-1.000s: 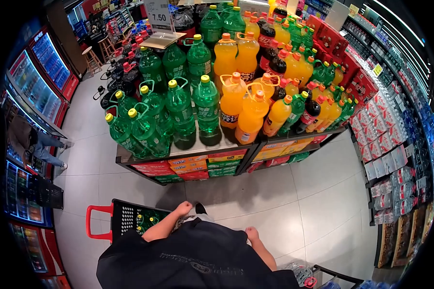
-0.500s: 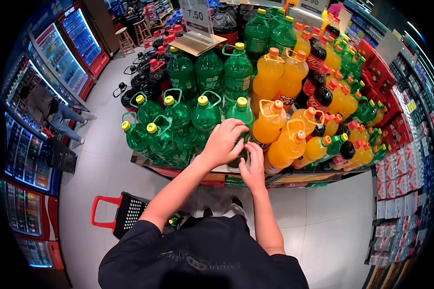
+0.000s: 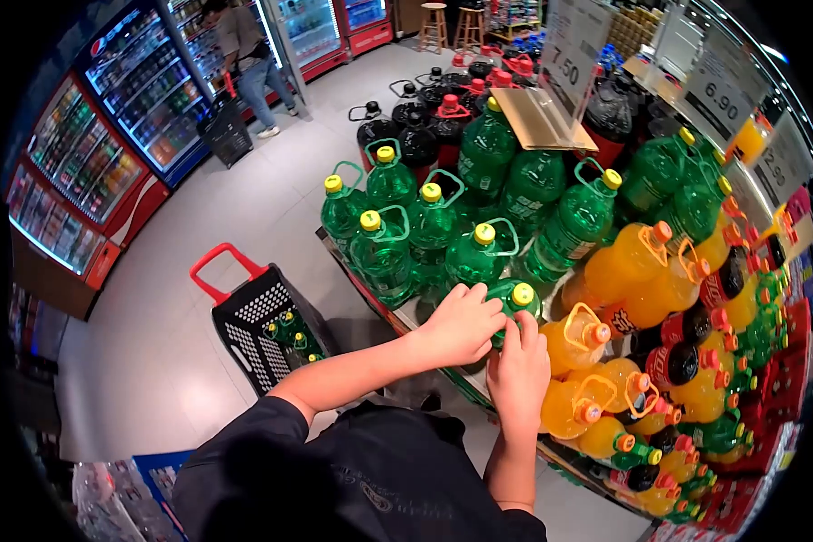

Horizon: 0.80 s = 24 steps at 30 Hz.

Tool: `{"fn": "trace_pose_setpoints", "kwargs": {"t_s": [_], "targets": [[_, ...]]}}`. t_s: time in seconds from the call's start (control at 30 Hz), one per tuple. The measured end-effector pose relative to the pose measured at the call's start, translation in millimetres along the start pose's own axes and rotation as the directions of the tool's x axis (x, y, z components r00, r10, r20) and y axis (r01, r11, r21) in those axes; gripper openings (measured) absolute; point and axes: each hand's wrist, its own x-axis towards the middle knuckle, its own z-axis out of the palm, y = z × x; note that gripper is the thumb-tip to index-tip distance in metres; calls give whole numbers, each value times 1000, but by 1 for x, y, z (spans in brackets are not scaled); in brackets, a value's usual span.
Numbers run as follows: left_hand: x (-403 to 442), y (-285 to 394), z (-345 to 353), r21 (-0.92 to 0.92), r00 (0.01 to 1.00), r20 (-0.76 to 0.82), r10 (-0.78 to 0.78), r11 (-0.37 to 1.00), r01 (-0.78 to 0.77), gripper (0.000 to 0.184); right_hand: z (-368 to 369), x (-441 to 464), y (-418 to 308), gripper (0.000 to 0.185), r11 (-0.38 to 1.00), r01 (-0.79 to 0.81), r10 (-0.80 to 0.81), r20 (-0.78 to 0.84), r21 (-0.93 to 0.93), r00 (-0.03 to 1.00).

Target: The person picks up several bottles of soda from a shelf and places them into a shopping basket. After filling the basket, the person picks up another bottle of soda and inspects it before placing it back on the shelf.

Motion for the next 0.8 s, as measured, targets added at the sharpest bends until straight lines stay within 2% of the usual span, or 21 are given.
{"fn": "trace_pose_setpoints", "kwargs": {"t_s": [0.03, 0.13, 0.17, 0.27, 0.33, 0.4, 0.47, 0.5, 0.53, 0.6, 0.63, 0.73, 0.8], "targets": [[-3, -5, -4, -2, 999, 30, 15, 1000, -15, 16, -7, 1, -2, 49, 1000, 10, -10, 75, 0, 997], [-12, -20, 5, -21, 995, -102, 13, 1000, -15, 15, -18, 8, -7, 49, 997, 63, -70, 194, 40, 978], [-16, -22, 4, 30, 989, -140, 41, 999, -37, 16, -16, 10, -8, 47, 995, 80, -90, 205, 56, 975], [-30, -10, 13, -109, 995, -99, -14, 994, 3, 16, -10, 9, -8, 41, 977, 204, -211, 173, 54, 962], [-43, -7, 16, -196, 982, -183, 34, 978, -70, 7, -13, 0, -3, 31, 969, 170, -215, 271, 180, 938], [-57, -1, -2, -334, 984, -168, 58, 936, -112, 8, -29, -8, -19, 26, 943, 138, -259, 406, 303, 876], [-80, 5, -15, -319, 998, -43, 45, 946, -56, 12, -35, -18, -33, 24, 906, 183, -367, 497, 381, 786], [-94, 10, -10, -341, 994, -93, 48, 937, -77, 15, -37, -22, -38, 23, 905, 214, -396, 544, 369, 740], [-109, 17, -13, -353, 999, -39, 37, 935, -49, 14, -37, -25, -42, 23, 886, 257, -449, 574, 386, 685], [-140, 30, -13, -383, 999, -46, 13, 923, -30, 14, -35, -32, -52, 25, 839, 336, -542, 621, 427, 565], [-155, 35, -15, -398, 997, -81, 6, 917, -38, 14, -37, -38, -61, 26, 853, 297, -520, 655, 429, 547], [-198, 46, -26, -525, 948, -312, -59, 842, -120, 13, -42, -51, -91, 23, 802, 357, -598, 629, 480, 497], [-229, 51, -42, -559, 963, -255, -83, 826, -76, 13, -45, -62, -119, 19, 802, 340, -598, 655, 491, 463]]}}
